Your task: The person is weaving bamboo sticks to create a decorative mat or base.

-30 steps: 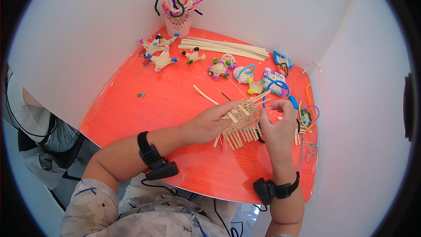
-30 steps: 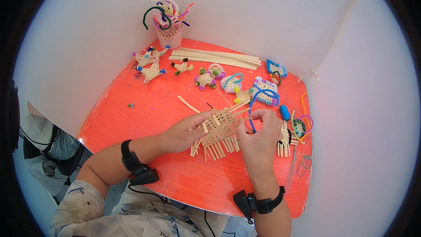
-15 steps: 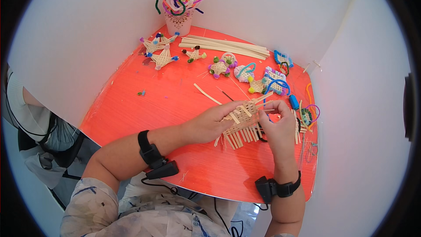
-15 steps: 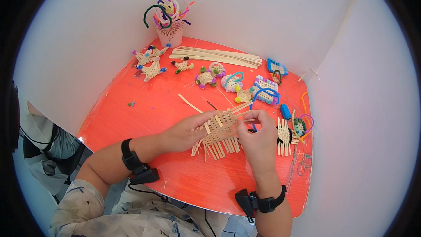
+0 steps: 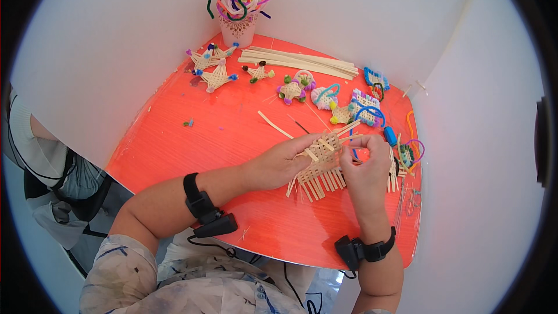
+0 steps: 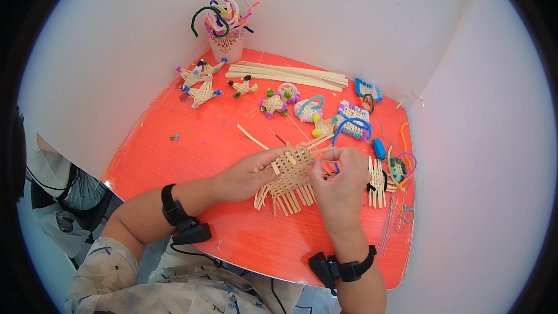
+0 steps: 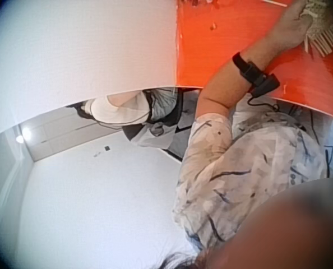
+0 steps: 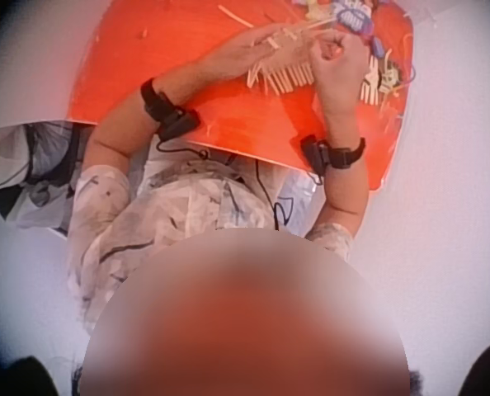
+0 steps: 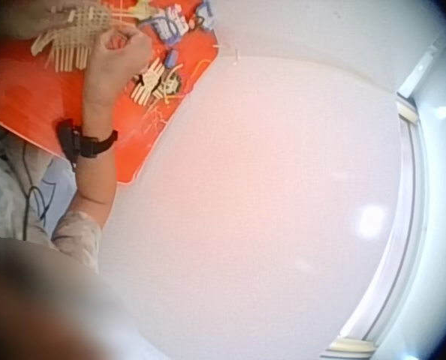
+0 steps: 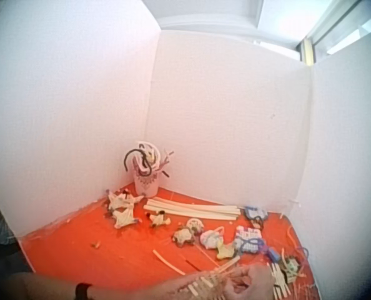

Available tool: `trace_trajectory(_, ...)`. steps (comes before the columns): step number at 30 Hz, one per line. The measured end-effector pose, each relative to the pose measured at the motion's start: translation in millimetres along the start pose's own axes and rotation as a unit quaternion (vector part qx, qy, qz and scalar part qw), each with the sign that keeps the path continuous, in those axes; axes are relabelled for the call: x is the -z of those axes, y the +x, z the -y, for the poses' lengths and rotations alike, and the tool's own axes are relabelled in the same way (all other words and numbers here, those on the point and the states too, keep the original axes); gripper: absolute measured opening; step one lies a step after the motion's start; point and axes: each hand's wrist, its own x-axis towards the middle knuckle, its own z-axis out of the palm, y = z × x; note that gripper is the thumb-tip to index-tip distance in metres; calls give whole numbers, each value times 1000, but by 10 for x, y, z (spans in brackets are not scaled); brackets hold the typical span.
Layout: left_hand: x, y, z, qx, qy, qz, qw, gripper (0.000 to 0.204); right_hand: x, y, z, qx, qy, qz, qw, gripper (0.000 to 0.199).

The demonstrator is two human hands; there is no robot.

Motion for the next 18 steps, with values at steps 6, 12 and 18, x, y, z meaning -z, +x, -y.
trace_trajectory(6,-39,-15,-26,31,7,-14,999,50,-15,-36,-22,35,-50,-14,998,20)
trace_trajectory(12,-66,-17,-22,20,-78,0,997,50,-27,-38,23,60,-71,-40,995,21)
trace_trajectory(18,-77,-15,9,12,-89,1,996,51,-18,-38,83,64,-95,-57,992,23)
